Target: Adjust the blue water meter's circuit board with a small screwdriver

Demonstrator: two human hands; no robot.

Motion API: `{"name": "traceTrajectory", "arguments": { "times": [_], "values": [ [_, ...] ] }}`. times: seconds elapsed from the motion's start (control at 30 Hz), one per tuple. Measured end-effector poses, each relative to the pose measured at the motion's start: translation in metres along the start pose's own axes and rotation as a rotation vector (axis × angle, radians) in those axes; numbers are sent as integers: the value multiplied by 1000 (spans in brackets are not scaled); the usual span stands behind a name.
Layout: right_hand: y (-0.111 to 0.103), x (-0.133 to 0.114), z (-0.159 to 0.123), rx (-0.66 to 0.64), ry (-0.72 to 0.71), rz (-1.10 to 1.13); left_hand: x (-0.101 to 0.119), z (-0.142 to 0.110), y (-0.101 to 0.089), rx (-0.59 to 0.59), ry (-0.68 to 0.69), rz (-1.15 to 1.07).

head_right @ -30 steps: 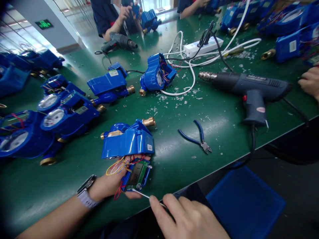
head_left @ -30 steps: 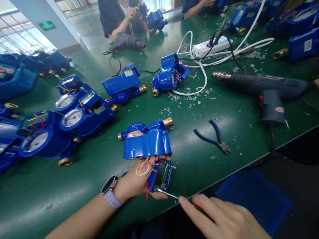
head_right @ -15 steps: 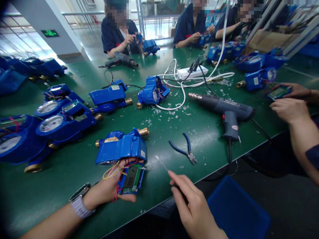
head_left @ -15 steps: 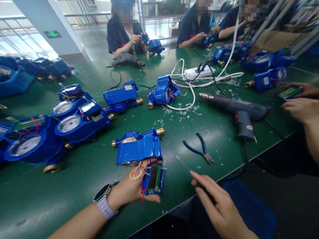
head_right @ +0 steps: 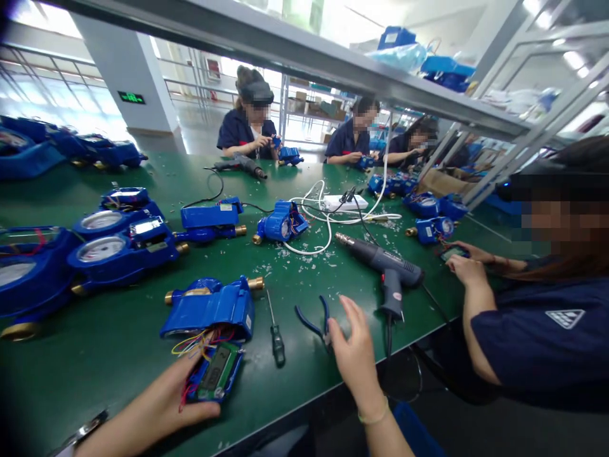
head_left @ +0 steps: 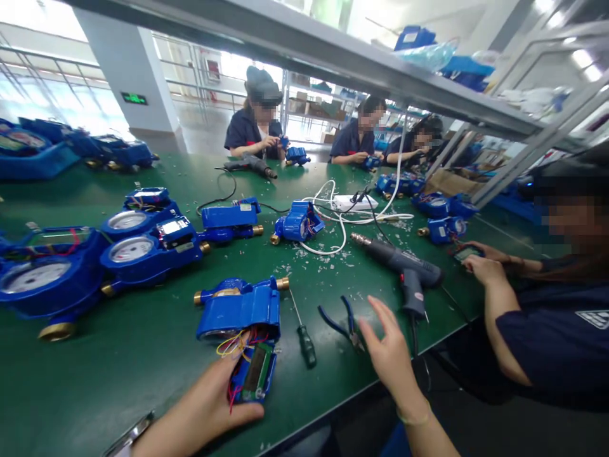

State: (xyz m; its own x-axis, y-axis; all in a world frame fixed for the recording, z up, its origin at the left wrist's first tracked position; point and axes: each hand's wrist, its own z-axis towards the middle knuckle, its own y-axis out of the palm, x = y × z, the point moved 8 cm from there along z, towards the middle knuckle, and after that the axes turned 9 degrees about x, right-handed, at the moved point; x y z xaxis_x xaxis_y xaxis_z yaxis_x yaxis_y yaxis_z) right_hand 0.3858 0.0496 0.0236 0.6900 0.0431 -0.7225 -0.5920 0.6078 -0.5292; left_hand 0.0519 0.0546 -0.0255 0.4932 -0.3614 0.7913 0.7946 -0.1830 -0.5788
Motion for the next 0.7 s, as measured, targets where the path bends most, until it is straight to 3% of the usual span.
{"name": "traceTrajectory", "arguments": {
  "times": [0.1,0.17,0.27,0.33,0.47,0.57,0.7],
  "values": [
    [-44,57,41,253,163,-67,-15,-19,-1,24,-77,45],
    [-63,93,63,324,308,-87,-24,-31,-5,41,-99,81],
    [-68,129,89,269,512,-31,-32,-46,-19,131,-101,84],
    [-62,143,101,192,630,34,-33,-56,-36,269,-119,42],
    [-45,152,110,67,831,162,-18,-75,-65,491,-65,-25],
    [-33,140,107,-22,909,311,-3,-80,-70,500,-9,25],
    [-20,114,96,-118,899,566,-3,-77,-67,466,-64,78]
  ]
}}
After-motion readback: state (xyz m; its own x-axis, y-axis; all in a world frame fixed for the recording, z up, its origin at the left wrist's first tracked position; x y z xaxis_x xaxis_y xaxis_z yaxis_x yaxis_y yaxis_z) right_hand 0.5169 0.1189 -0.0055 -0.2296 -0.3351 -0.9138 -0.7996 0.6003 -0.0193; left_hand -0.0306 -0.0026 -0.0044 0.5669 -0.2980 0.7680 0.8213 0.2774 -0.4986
